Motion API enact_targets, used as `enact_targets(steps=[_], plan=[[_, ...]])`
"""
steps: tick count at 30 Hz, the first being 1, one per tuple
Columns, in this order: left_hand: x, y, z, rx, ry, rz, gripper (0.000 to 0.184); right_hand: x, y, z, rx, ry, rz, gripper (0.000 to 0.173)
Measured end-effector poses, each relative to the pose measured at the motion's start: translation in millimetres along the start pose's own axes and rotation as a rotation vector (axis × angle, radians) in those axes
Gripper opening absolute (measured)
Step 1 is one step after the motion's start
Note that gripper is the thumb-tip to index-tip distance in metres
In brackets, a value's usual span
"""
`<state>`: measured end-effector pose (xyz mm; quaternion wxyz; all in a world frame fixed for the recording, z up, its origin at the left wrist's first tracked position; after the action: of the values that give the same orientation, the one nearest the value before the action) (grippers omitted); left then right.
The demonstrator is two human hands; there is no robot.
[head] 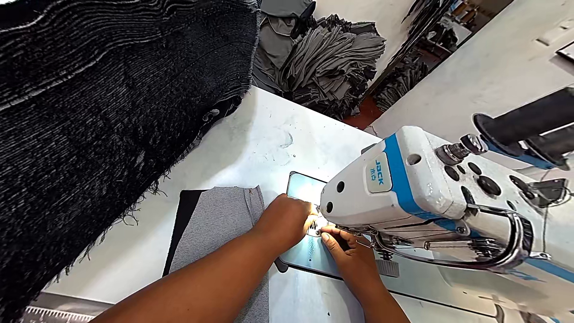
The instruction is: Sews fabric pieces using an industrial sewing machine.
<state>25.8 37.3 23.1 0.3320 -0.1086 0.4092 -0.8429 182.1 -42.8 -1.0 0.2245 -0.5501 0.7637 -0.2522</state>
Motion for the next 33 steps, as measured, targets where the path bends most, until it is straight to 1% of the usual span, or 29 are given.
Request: enact_targets(steps=[4,8,12,15,19,24,26,29,30,32,33], plan=[[-0.1,1.7,-0.3,-0.001,0.025,0.027,0.025,0.1,-0.5,0.2,0.010,-0.005,0.005,0.021],[0.0,0.9,0.7,-0.004,0.033,0.034,0.025,-5.2,-0.8,6.1,-0.024,0.056,0.036,0.024],[1.5,2.2,1.8,-0.041,0.067,0.112,0.022,-15.4,1.7,-0.2,0.091,0.118,0.021,0.028],[2.8,2.7,2.5,-0.077,0.094,0.179,0.023,-21.9,6.3,-1.5,0.072,0.142,-0.015,0.029],[2.8,-0.2,3.7,-0.074,0.044,0.156,0.027,-25.1,12.1,6.8,0.059,0.129,-0.001,0.034],[3.6,0.8,4.2,-0.088,0.072,0.220,0.024,-23.7,16.9,4.5,0.076,0.100,0.013,0.030],[3.3,0.6,4.3,-0.079,0.061,0.203,0.024,-23.1,16.6,-1.2,0.093,0.099,0.002,0.029],[2.9,-1.4,5.1,-0.039,0.026,0.124,0.028,-23.0,17.0,-7.4,0.143,0.078,0.005,0.029],[2.8,-1.1,4.4,-0.023,0.023,0.132,0.030,-23.8,17.0,-8.0,0.155,0.089,-0.015,0.030],[3.8,2.2,-0.2,0.007,0.053,0.216,0.030,-24.6,16.9,-8.0,0.158,0.106,-0.052,0.033],[4.9,4.9,-3.8,0.018,0.079,0.276,0.026,-24.3,17.0,-7.1,0.150,0.105,-0.054,0.035]])
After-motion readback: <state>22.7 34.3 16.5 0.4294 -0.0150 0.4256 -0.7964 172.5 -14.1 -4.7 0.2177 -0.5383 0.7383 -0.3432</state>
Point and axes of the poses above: each hand's wrist, its own x-axis away from the middle knuckle, its own y-axis out of the palm, z = x × y, the point moved 4 cm from there along -x, towards the middle knuckle, and after that the axes turned 10 degrees about y, right-handed, at the moved point
